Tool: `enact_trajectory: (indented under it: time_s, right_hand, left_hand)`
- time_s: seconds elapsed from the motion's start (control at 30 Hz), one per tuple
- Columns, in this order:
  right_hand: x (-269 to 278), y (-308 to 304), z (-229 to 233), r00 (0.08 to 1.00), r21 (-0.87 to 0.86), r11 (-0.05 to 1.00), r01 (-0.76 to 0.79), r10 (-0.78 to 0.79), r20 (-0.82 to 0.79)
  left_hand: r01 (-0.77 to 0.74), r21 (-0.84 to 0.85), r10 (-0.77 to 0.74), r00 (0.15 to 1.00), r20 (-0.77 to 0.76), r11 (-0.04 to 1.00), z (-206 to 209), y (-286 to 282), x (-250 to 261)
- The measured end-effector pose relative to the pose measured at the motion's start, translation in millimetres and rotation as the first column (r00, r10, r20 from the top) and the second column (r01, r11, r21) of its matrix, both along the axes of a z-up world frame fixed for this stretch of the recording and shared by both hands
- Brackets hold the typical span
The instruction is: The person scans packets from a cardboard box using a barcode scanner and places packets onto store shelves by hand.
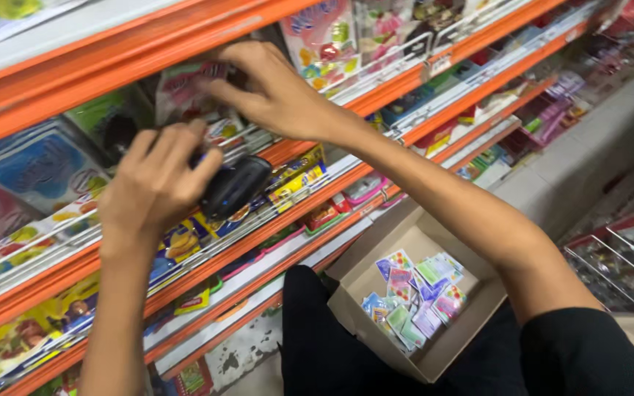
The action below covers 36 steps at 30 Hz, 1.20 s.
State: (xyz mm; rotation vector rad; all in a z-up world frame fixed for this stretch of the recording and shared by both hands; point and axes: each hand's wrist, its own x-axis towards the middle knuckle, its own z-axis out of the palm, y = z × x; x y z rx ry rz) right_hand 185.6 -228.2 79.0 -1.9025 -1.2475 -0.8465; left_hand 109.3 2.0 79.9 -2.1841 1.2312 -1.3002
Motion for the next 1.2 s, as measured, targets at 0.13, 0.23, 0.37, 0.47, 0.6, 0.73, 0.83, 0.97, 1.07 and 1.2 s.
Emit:
enact_trajectory:
  time_s: [0.13,0.23,0.37,0.47,0.6,0.73,0.83,0.97,1.07,1.2]
  right_hand:
    - [10,9,-11,0.878,0.329,0.884,-0.331,0.417,-0.237]
    - [9,12,-16,0.834,0.398,0.889,-0.226,0.388,-0.393]
    - [20,11,-16,0.896,0.277,0.960,-0.038,0.155,-0.417]
    - [18,7,-23,0.865,0.333,0.940,-0.069,0.223,-0.450]
    - [9,6,-23,0.816,0.423,0.859,-0.288,0.451,-0.361]
    - [3,5,-13,0.857,0.337,0.930,-0.146,0.289,-0.427]
    - [3,-4,-8,0.931,0.242,0.969,-0.055,0.137,-0.339]
    - [2,-6,-10,0.942,0.127,0.991,0.032,0.013,-0.336]
    - [-7,-7,-10,0.978,0.159,0.975,-0.153,0.172,-0.116]
    - [-20,-1,-6,0.998,0.059,0.997,0.052,-0.049,-0.051]
  left_hand:
    - [-0.004,-0.031,0.003,0.999,-0.036,1.000,0,-4,-3]
    - [-0.005,-0.058,0.001,0.998,-0.065,0.998,-1,-4,-4]
    - [0.025,-0.086,-0.034,0.994,-0.105,0.996,-1,-6,-3]
    - [0.015,-0.082,-0.025,0.993,-0.119,0.996,-2,-7,-5]
    - [0.011,-0.103,-0.022,0.993,-0.114,0.995,4,-11,-8]
    - [0.024,-0.101,-0.037,0.991,-0.127,0.995,14,-16,-10]
    - [0.104,-0.085,-0.116,0.982,-0.151,0.991,15,-17,-8]
    - [0.047,-0.071,-0.057,0.986,-0.157,0.996,10,-12,-9]
    - [0.037,-0.070,-0.047,0.988,-0.148,0.997,9,-13,-7]
    - [0.011,-0.068,-0.018,0.994,-0.110,0.998,7,-13,-7]
